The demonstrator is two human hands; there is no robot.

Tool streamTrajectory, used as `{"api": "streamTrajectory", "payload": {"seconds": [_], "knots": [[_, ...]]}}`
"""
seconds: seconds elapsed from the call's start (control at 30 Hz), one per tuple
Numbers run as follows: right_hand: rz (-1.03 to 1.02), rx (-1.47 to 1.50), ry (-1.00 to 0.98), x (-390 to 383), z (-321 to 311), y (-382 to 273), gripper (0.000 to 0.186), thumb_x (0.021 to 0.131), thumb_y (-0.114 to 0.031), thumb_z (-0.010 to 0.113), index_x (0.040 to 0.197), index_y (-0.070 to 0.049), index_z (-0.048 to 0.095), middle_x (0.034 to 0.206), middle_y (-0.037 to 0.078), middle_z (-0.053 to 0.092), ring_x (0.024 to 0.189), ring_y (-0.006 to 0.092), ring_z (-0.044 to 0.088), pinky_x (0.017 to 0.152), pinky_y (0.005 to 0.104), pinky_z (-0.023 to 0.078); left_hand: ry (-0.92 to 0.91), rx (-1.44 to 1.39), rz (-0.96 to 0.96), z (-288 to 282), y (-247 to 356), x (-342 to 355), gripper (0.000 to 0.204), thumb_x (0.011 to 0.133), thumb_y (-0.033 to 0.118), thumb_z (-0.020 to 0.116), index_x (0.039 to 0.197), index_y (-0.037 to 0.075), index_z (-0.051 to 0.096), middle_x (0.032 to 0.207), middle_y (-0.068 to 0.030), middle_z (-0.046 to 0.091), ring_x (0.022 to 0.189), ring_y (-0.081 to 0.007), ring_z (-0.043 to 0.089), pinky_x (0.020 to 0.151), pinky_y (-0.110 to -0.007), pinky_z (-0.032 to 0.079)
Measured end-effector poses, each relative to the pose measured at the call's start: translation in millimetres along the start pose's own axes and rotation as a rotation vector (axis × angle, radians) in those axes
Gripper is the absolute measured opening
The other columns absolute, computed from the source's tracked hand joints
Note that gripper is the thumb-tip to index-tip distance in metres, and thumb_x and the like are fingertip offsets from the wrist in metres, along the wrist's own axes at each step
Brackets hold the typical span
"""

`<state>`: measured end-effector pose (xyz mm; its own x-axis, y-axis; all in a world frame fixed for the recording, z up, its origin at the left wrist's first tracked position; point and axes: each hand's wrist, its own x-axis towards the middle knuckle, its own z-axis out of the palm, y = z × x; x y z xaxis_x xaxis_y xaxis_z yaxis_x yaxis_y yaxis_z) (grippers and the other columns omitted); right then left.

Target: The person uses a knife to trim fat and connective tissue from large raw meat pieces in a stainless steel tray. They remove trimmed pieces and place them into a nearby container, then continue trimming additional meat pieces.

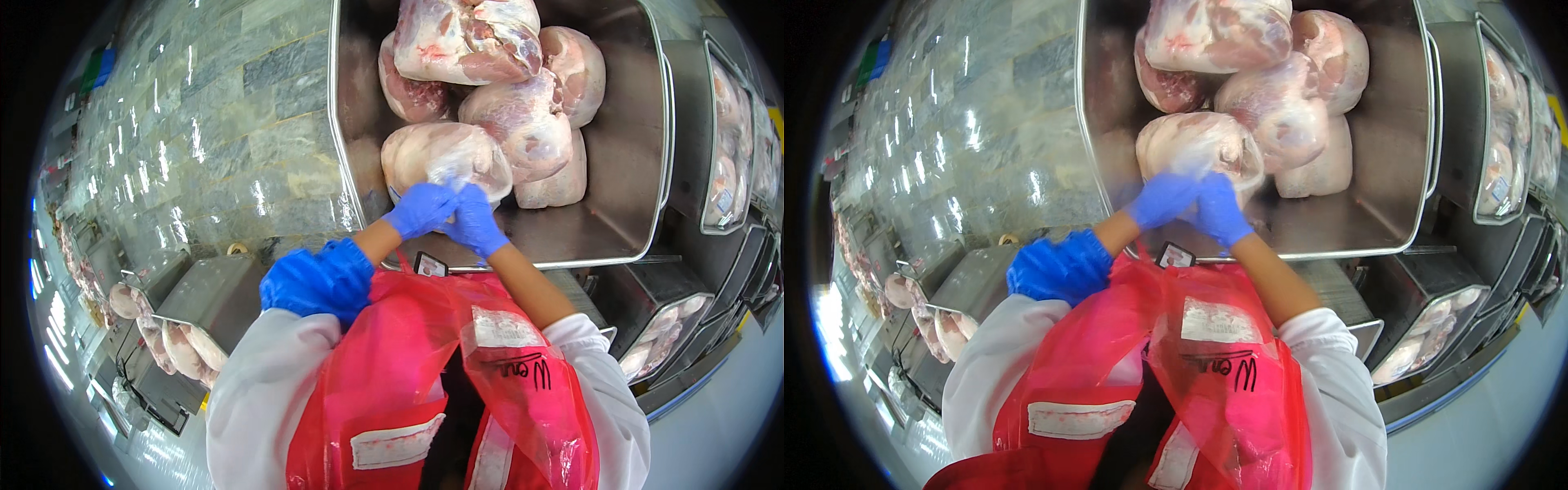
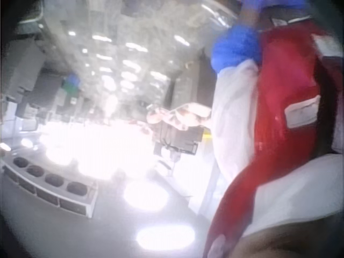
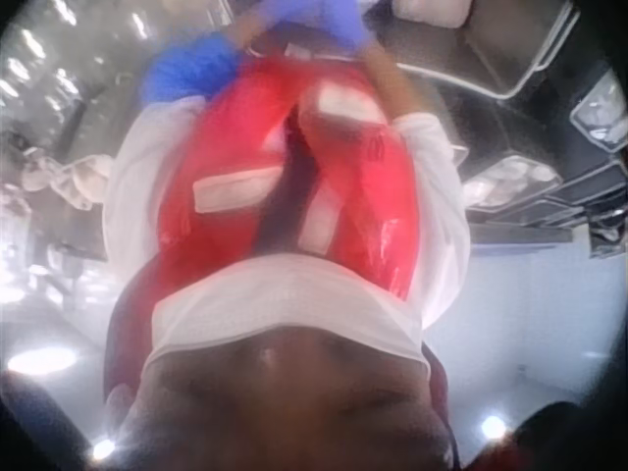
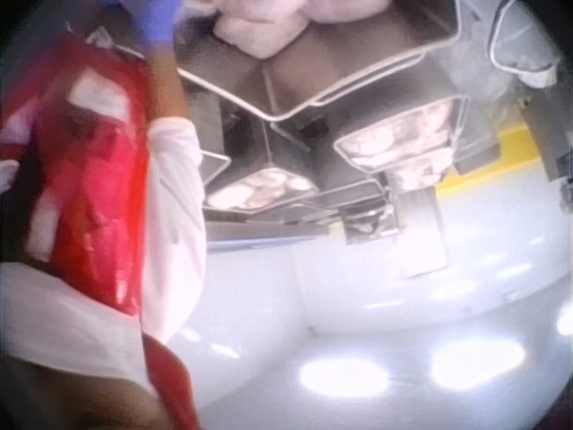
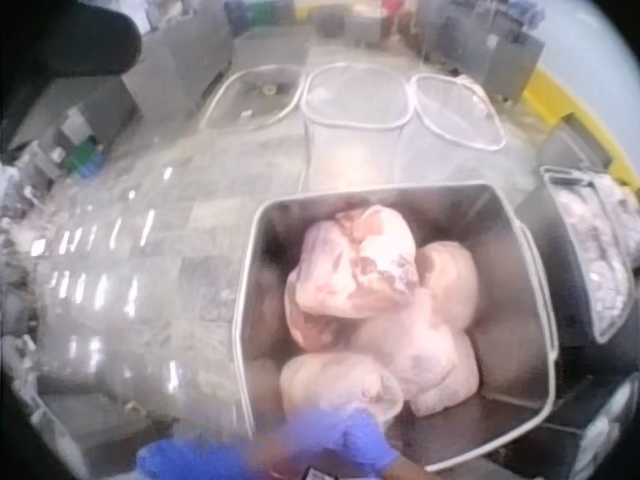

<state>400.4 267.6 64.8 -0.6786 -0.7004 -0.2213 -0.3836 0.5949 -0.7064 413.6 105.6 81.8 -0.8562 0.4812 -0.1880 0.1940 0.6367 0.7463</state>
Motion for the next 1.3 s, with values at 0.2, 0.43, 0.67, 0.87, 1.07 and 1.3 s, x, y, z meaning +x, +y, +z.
{"api": "streamTrajectory", "payload": {"seconds": [0.2,0.43,0.67,0.87,1.07,1.3], "knots": [[0.064,-0.008,-0.491,21,46,-47,0.027,0.077,-0.027,0.053,0.086,-0.004,0.063,0.08,0.019,0.062,0.076,0.0352,0.06,0.066,0.0415,0.046,-0.014,-0.353,-0.46,-12,10,-95,0.023,0.085,0.024,0.052,0.101,0.007,0.056,0.096,-0.0139,0.06,0.083,-0.0336,0.058,0.073,-0.044,0.046],[0.549,0.658,-0.172,-13,-29,-41,0.027,0.082,-0.02,0.056,0.099,0.0,0.061,0.085,0.013,0.063,0.078,0.0209,0.06,0.07,0.0309,0.046,0.113,0.023,-0.281,-37,-5,-84,0.077,0.074,0.026,0.065,0.137,0.01,0.024,0.137,-0.0155,0.03,0.127,-0.0352,0.026,0.101,-0.045,0.025],[0.572,0.604,0.01,-10,-191,-90,0.014,0.082,-0.002,0.053,0.093,0.002,0.061,0.085,0.007,0.062,0.076,0.0139,0.059,0.068,0.025,0.048,0.252,0.031,-0.344,-17,-9,-35,0.079,0.074,0.045,0.061,0.137,0.012,0.027,0.14,-0.014,0.026,0.131,-0.0359,0.019,0.1,-0.057,0.018],[-0.054,-0.263,-0.182,-2,-230,-102,0.016,0.082,-0.005,0.054,0.094,0.001,0.062,0.087,0.006,0.062,0.072,0.0095,0.058,0.061,0.0231,0.045,0.304,-0.011,-0.273,-3,-15,-30,0.027,0.082,0.037,0.055,0.094,0.012,0.055,0.094,-0.0143,0.057,0.095,-0.0321,0.053,0.078,-0.046,0.04],[0.579,0.458,-0.111,8,-179,-77,0.026,0.084,-0.019,0.058,0.103,-0.002,0.059,0.089,0.004,0.063,0.075,0.0077,0.055,0.065,0.02,0.042,0.598,-0.27,-0.349,58,-35,-58,0.028,0.088,0.031,0.05,0.081,0.005,0.053,0.072,-0.0221,0.057,0.065,-0.0416,0.056,0.057,-0.049,0.043],[-0.072,-0.198,-0.048,13,-154,-80,0.046,0.072,-0.026,0.068,0.109,-0.001,0.055,0.108,0.02,0.056,0.1,0.0346,0.052,0.085,0.0383,0.041,0.614,-0.645,-0.335,22,53,-13,0.031,0.089,0.03,0.047,0.082,0.001,0.054,0.076,-0.0245,0.056,0.071,-0.0425,0.054,0.061,-0.044,0.043]]}}
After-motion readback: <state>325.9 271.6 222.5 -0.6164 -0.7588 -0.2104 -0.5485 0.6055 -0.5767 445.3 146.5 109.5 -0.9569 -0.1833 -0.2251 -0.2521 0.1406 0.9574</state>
